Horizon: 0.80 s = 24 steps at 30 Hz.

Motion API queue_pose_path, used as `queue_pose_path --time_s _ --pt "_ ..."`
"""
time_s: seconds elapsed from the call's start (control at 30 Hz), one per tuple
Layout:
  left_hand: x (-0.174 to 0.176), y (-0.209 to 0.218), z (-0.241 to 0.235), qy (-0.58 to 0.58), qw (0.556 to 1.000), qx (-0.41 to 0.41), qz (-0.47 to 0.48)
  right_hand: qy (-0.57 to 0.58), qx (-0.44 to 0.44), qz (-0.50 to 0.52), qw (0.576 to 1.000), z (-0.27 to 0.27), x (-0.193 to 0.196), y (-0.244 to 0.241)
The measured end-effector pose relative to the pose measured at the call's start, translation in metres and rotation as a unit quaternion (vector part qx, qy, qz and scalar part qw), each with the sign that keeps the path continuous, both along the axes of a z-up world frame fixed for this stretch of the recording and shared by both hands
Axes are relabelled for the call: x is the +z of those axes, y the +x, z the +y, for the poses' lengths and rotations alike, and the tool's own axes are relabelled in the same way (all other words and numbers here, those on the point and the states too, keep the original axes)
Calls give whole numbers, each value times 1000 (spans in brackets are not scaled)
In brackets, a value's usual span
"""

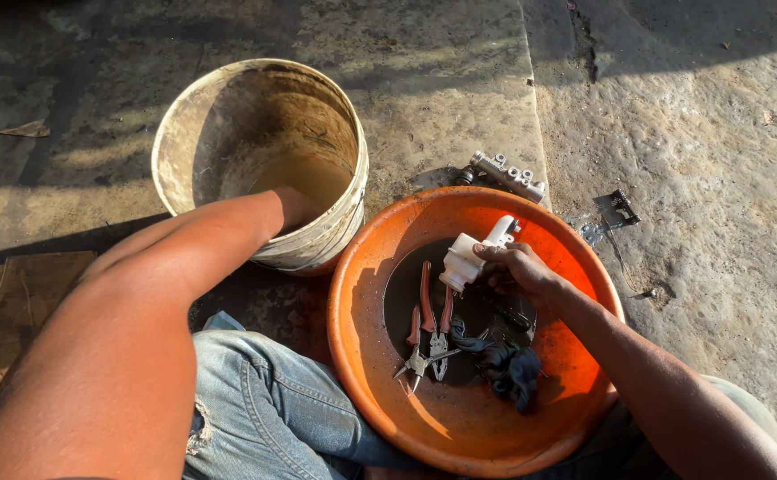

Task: The person sits on the floor and cleans a white plastic mechanical component using a green-handled screwdriver and a blue spray bottle. They scrub the component with the screwdriver, spray it with liquid, and wipe it with a dark cloth inside an orange basin. The person also cleans a small metal part and the cloth itself in the basin.

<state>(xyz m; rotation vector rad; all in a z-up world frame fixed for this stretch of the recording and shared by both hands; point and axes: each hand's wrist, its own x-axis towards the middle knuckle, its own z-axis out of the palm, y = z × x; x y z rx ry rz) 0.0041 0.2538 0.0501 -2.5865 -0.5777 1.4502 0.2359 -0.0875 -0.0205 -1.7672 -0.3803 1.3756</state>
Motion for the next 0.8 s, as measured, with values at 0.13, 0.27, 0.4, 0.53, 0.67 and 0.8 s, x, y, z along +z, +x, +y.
queue_pose_path --time_s 0.13,0.27,0.4,0.53,0.67,0.8 --pt "3 -2 10 -13 998 23 -56 -7 -61 45 997 1 1 -5" --pt "14 9 38 -72 969 90 -219 17 -87 106 990 -1 13 -9" --pt "55 6 44 -245 785 180 -539 -5 -93 154 984 -7 30 -17" --pt "120 -25 -10 -251 593 125 -755 24 -111 212 971 -13 37 -24" --pt "157 -31 -83 -243 575 111 -773 36 -106 258 960 -14 34 -29" --pt "137 -22 -142 -206 670 40 -712 40 -104 269 957 -17 25 -35"
